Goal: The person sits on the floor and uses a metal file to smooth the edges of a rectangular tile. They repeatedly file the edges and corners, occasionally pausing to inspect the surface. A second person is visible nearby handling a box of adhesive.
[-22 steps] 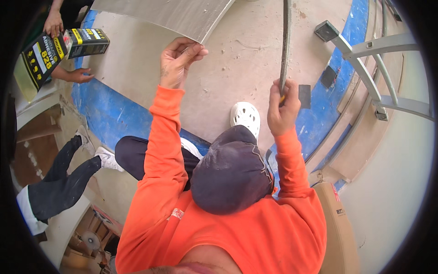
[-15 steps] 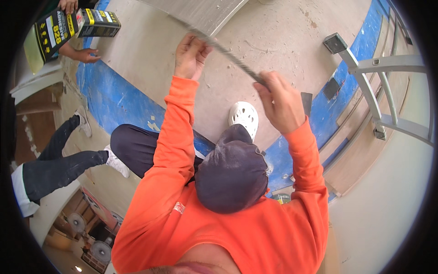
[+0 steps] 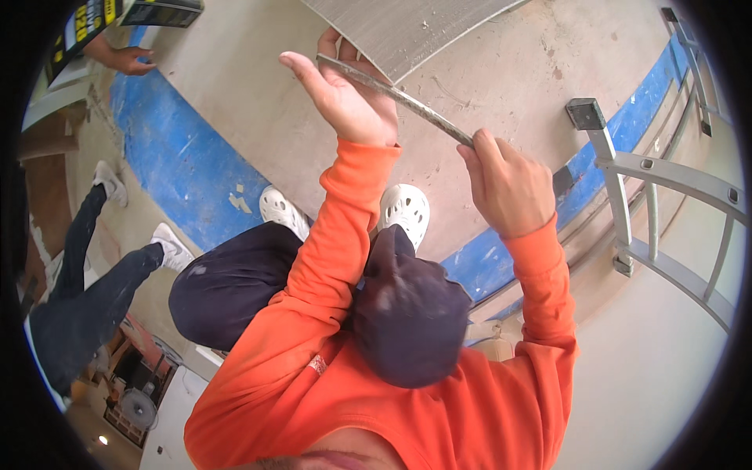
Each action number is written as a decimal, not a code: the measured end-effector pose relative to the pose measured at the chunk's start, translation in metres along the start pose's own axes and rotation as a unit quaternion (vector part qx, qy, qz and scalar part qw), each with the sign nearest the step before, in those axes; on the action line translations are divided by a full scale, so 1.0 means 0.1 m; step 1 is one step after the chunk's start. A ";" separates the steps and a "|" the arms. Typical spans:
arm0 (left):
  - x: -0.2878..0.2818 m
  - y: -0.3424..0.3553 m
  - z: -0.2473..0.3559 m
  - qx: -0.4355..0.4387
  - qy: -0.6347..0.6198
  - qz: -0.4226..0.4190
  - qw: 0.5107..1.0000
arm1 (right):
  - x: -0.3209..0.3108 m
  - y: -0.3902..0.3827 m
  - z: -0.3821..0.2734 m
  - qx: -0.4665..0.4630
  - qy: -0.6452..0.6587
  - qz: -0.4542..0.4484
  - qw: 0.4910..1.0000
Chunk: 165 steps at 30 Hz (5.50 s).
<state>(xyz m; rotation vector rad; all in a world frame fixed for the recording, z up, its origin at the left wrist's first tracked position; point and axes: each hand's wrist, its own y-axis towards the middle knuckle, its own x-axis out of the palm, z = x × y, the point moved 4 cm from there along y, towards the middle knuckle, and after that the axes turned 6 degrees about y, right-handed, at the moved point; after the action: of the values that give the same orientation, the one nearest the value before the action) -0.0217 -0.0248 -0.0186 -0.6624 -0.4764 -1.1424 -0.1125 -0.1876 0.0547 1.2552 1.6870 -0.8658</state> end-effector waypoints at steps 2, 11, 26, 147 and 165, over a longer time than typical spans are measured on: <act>0.03 0.01 0.00 0.019 -0.037 0.030 0.999 | -0.02 0.01 0.01 0.016 -0.018 -0.031 0.999; 0.12 0.09 0.01 0.037 -0.084 0.115 0.989 | -0.12 0.17 -0.01 0.032 -0.009 -0.077 0.996; -0.07 0.11 0.10 0.031 -0.175 0.003 0.984 | -0.06 0.34 -0.26 0.008 0.005 -0.106 0.994; -0.03 -0.75 0.06 0.332 0.451 0.031 0.828 | 2.23 -0.66 1.38 0.273 0.108 0.190 0.937; -0.84 -0.22 -0.40 0.071 0.273 0.155 0.947 | -0.92 3.09 1.17 0.006 -0.120 0.196 0.973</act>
<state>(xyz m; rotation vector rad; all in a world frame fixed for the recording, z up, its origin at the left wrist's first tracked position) -0.0708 -0.0020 -0.0969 -0.2600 0.0233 -0.9287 0.2247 -0.2465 0.0776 1.3711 1.1904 -0.7510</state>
